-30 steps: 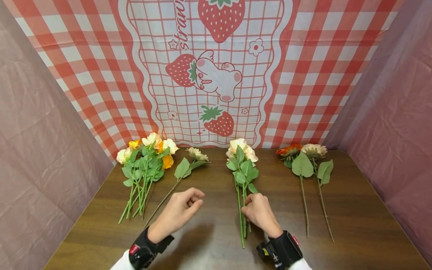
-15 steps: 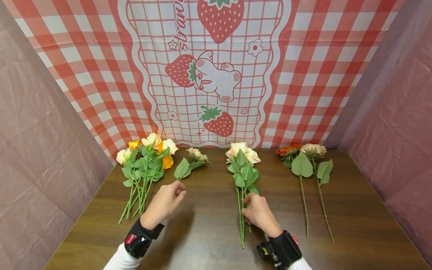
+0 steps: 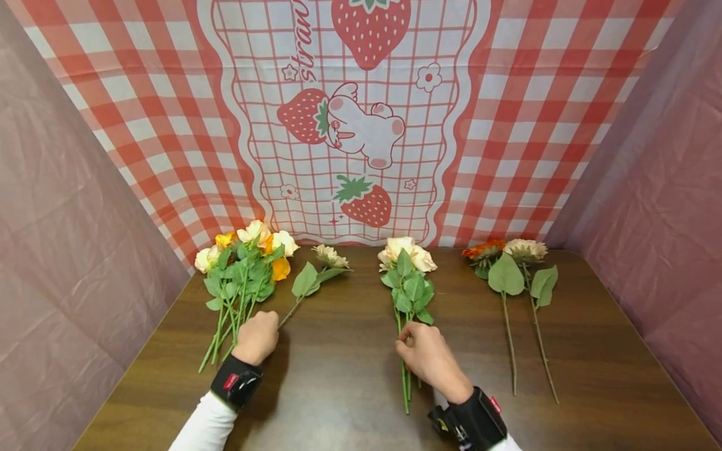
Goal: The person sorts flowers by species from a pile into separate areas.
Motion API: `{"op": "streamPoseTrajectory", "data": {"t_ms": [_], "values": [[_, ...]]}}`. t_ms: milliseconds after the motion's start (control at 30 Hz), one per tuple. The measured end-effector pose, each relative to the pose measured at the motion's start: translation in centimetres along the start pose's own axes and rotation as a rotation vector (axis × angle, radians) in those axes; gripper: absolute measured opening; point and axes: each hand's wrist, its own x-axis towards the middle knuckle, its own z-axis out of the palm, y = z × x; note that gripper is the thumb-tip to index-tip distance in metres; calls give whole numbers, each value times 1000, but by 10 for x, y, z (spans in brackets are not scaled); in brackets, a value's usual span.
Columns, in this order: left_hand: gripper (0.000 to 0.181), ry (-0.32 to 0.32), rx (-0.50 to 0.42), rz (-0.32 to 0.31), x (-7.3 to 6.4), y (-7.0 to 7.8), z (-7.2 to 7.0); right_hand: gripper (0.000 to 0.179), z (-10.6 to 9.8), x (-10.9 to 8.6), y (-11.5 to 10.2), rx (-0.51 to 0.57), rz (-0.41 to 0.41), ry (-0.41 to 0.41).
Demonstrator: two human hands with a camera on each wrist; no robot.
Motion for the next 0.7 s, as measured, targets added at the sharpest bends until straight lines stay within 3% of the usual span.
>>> {"op": "streamPoseTrajectory", "data": {"t_ms": [233, 400, 600, 700], "values": [[16, 120, -165, 163, -4, 3, -11, 9, 1, -3, -6, 24, -64, 0], [17, 148, -301, 280, -8, 14, -21, 9, 1, -6, -7, 86, -141, -15], [14, 208, -497, 401, -21, 40, -35, 12, 3, -11, -11, 172, -273, 7], [13, 206, -560, 443, -29, 57, -39, 17, 5, -15, -15, 220, -326, 42]]}}
